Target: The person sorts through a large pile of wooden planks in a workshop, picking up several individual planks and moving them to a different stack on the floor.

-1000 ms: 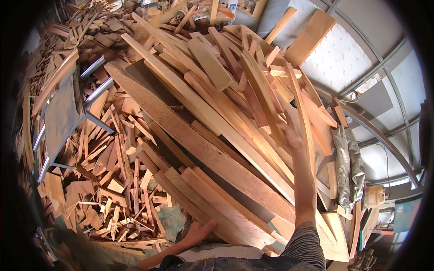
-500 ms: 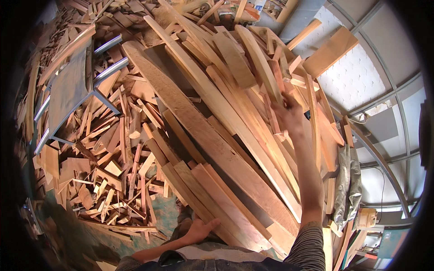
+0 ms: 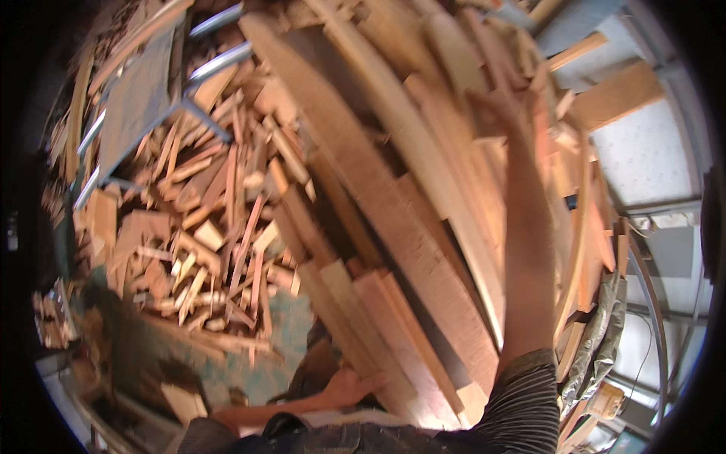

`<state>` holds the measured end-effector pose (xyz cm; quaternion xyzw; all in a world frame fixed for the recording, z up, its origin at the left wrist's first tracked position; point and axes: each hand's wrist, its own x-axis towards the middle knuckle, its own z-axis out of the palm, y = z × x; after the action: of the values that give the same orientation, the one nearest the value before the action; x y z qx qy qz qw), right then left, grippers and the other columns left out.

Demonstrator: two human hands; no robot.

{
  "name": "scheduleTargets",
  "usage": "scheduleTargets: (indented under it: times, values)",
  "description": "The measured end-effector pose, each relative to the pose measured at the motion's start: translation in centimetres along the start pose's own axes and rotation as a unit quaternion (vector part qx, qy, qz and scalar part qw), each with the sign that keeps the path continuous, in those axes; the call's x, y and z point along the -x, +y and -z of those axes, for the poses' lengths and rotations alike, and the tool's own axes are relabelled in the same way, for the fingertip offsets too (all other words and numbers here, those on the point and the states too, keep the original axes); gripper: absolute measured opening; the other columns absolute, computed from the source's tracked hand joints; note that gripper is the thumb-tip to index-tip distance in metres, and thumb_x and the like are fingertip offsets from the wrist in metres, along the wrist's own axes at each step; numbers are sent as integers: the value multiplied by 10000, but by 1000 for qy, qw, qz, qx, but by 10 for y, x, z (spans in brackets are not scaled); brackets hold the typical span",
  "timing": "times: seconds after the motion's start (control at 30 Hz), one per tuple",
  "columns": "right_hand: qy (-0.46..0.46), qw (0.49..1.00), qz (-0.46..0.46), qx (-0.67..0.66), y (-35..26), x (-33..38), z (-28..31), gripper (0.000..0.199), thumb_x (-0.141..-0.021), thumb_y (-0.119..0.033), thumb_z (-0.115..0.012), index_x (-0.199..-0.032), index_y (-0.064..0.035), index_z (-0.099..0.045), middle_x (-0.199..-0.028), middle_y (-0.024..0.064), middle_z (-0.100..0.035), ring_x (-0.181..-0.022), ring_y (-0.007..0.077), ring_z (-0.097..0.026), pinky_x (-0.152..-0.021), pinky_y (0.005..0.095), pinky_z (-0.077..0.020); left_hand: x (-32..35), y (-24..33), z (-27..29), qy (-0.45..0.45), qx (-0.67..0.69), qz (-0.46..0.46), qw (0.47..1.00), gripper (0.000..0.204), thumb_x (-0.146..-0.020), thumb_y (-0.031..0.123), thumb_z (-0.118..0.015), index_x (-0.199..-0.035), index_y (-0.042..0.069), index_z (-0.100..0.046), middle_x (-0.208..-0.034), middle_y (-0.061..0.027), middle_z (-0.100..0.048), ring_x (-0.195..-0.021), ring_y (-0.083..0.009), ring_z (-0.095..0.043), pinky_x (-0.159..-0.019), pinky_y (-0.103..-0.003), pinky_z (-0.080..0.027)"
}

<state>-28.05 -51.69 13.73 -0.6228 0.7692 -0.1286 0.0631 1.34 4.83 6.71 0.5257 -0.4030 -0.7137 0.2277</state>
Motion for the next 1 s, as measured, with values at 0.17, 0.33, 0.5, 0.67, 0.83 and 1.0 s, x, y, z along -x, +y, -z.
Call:
scheduleTargets:
  times: [0.17, 0.33, 0.5, 0.67, 0.83, 1.0]
  values:
    - [-248, 885, 14, -393, 45, -16, -7, 530, -929, -399, -680, -1279, -3, -637, -1224, 115, -661, -1107, 205, -620, -918, 354, -525, 0, 17, 12, -88, -65, 152, 982, 634, -933, 386, -722, -1388, -10, -527, -1443, -190, -489, -1259, -313, -551, -1071, -400, -434]
    - [-257, 894, 42, -364, 47, 1, 12, 398, -902, -297, -741, -1169, -8, -684, -1043, 55, -702, -890, 137, -681, -764, 294, -558, 3, 19, 7, -42, -46, 81, 995, 621, -945, 414, -693, -1379, -5, -543, -1423, -199, -506, -1259, -321, -552, -1066, -409, -443]
    - [-242, 857, 27, -453, 93, 95, 41, 358, -871, -297, -770, -1083, -19, -693, -924, 33, -694, -827, 112, -672, -726, 281, -559, -2, 15, 5, -39, -8, 7, 999, 655, -957, 348, -698, -1426, -22, -430, -1358, -183, -541, -1238, -273, -555, -1048, -386, -462]
    - [-245, 870, -118, -411, 112, 261, 104, 340, -888, -288, -726, -1089, -17, -679, -906, 39, -689, -755, 125, -658, -668, 273, -531, -7, 6, -7, 15, 81, -84, 993, 747, -954, 323, -708, -1466, -40, -302, -1340, -161, -540, -1217, -224, -552, -1026, -355, -474]
    - [-184, 877, -152, -418, 118, 428, 149, 615, -747, -215, -783, -1266, 63, -603, -1116, 126, -682, -979, 187, -659, -837, 315, -526, -13, -10, -1, -44, 92, -22, 995, 691, -952, 378, -712, -1408, -48, -415, -1311, -149, -566, -1165, -203, -575, -1018, -339, -459]
    - [-195, 855, -141, -460, 103, 550, 166, 736, -636, -140, -832, -1304, 48, -586, -1154, 122, -666, -1079, 210, -629, -970, 334, -482, 3, 26, 4, -85, 164, 79, 980, 803, -982, 617, -519, -1510, 41, -332, -1419, -95, -499, -1304, -218, -494, -1096, -394, -407]
